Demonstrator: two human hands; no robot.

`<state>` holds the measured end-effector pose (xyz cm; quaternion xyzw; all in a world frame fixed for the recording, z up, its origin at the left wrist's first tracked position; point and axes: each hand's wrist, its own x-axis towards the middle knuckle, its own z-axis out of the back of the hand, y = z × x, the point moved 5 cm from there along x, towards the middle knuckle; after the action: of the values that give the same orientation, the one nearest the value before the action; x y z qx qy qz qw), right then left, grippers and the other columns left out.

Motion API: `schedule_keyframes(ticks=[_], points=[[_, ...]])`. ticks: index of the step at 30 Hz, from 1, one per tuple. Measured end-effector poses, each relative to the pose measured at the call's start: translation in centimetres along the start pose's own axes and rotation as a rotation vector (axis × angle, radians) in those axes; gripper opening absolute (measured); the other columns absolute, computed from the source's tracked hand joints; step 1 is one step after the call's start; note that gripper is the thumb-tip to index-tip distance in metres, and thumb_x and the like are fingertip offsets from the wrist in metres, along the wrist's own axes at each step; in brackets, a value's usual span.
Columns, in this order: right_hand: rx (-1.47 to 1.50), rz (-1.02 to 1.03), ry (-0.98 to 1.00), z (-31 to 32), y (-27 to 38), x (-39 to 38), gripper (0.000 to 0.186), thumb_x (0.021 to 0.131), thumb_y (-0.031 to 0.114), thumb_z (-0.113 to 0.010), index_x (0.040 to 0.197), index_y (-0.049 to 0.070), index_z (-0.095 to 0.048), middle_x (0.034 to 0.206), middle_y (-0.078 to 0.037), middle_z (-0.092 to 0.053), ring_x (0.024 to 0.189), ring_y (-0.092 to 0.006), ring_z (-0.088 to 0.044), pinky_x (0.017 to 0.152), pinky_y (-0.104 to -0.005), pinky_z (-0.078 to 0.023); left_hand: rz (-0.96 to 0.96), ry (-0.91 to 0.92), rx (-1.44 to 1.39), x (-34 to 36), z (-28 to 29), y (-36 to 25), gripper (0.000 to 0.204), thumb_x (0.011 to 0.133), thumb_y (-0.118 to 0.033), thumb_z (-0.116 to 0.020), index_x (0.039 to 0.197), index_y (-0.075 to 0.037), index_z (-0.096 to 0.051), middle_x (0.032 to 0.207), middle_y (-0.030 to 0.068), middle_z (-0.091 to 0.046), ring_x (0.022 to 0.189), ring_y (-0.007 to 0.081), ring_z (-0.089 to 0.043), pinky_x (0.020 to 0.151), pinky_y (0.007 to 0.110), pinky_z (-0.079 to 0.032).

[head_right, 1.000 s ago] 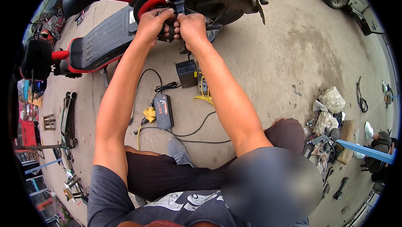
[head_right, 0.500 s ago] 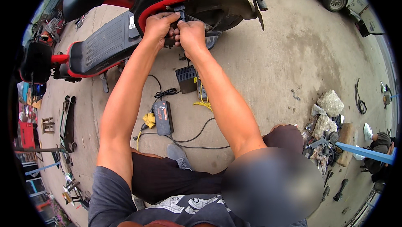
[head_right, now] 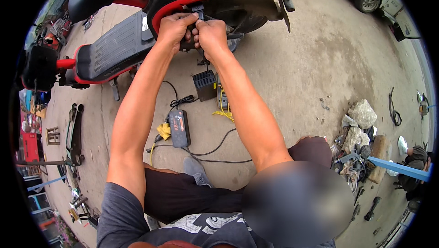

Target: The person sits on the floor and works on the rear electrical system of a red electric scooter. They connect and disconnect a battery charger and a multimeter to the scooter's wiring, handling the cables and connectors with both hands.

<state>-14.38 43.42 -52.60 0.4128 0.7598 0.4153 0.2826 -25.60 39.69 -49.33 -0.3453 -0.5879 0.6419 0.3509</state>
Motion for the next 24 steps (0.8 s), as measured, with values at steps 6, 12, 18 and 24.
schedule_keyframes(ticks=[6,12,18,24], points=[[-0.039,-0.007,0.013,0.3,-0.2,0.1,0.029,0.097,0.016,-0.057,0.076,-0.004,-0.062,0.068,-0.007,-0.06,0.052,-0.0144,-0.056,0.047,-0.0282,-0.049,0.039,0.04,0.092,-1.4,1.7,0.5,0.032,0.09,-0.027,-0.069,0.103,0.003,-0.069,0.069,0.0022,-0.063,0.045,0.0081,-0.048,0.041,0.025,-0.037],[-0.032,-0.046,0.027,0.3,0.0,0.1,0.024,0.097,0.015,-0.059,0.084,-0.004,-0.064,0.075,-0.006,-0.062,0.06,-0.0138,-0.059,0.053,-0.0287,-0.055,0.214,0.378,0.472,-3.2,3.8,4.3,0.029,0.08,-0.013,-0.066,0.102,0.005,-0.068,0.079,0.0086,-0.07,0.041,0.0088,-0.046,0.038,0.024,-0.035],[-0.004,-0.053,0.032,0.3,-0.1,0.1,0.024,0.097,0.016,-0.059,0.086,-0.005,-0.064,0.076,-0.007,-0.062,0.061,-0.0146,-0.059,0.054,-0.0303,-0.056,0.273,0.531,0.944,-5.2,3.6,13.5,0.07,0.062,-0.017,-0.086,0.123,0.004,-0.06,0.107,0.0196,-0.07,0.085,0.0258,-0.066,0.072,0.036,-0.052],[-0.013,-0.033,0.046,0.3,-0.5,0.4,0.025,0.098,0.015,-0.057,0.087,-0.006,-0.063,0.078,-0.009,-0.063,0.062,-0.0153,-0.06,0.054,-0.0318,-0.057,0.025,0.421,0.982,-6.8,3.3,18.3,0.082,0.055,-0.02,-0.09,0.126,0.005,-0.057,0.104,0.0214,-0.07,0.097,0.0351,-0.067,0.09,0.038,-0.05]])
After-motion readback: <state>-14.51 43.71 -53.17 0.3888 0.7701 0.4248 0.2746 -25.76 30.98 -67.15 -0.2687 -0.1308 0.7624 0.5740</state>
